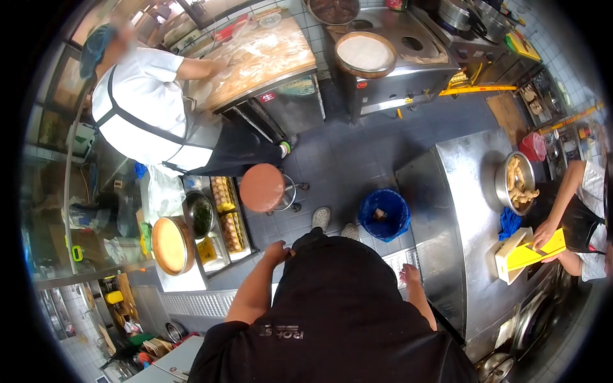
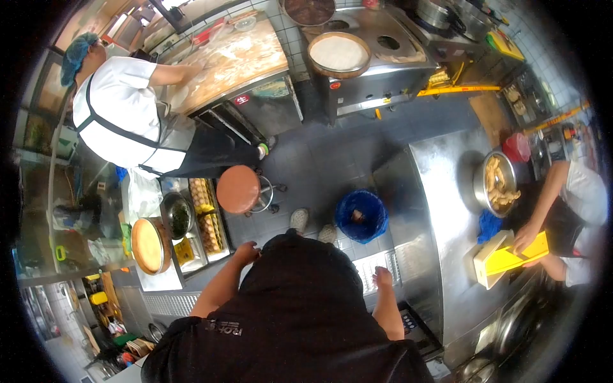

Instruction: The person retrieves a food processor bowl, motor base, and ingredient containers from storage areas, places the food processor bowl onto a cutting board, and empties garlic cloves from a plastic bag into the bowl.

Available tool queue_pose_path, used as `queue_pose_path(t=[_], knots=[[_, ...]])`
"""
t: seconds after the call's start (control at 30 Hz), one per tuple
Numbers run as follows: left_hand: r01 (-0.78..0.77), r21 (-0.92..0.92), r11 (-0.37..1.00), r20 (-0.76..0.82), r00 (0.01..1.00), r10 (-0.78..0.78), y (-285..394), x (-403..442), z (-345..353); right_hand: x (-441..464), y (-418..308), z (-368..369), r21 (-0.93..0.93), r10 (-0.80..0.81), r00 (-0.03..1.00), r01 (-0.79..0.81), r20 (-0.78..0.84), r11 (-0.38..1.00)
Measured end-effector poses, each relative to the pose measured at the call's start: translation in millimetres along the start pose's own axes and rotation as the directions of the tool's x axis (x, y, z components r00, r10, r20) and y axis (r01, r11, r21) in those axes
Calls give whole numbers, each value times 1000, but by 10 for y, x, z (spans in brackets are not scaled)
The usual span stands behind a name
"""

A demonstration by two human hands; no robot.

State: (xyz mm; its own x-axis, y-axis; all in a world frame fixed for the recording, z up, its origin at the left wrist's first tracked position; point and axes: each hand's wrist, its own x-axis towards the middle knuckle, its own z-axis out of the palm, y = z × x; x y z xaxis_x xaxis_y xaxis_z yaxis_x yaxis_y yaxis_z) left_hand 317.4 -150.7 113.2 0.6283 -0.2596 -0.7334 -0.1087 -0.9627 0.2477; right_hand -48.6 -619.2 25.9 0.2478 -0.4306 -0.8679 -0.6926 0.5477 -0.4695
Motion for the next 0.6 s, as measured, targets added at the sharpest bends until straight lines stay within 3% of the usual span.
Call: queue_pose_path(t=[0.2, 0.6], knots=[[44, -20, 999, 14, 999, -44, 61, -95, -48, 81, 39, -124, -82, 88, 996, -84, 36, 993], [-33, 28, 999, -12, 999, 34, -80, 184, 37, 229, 183, -216, -7, 131, 991, -131, 17, 991]])
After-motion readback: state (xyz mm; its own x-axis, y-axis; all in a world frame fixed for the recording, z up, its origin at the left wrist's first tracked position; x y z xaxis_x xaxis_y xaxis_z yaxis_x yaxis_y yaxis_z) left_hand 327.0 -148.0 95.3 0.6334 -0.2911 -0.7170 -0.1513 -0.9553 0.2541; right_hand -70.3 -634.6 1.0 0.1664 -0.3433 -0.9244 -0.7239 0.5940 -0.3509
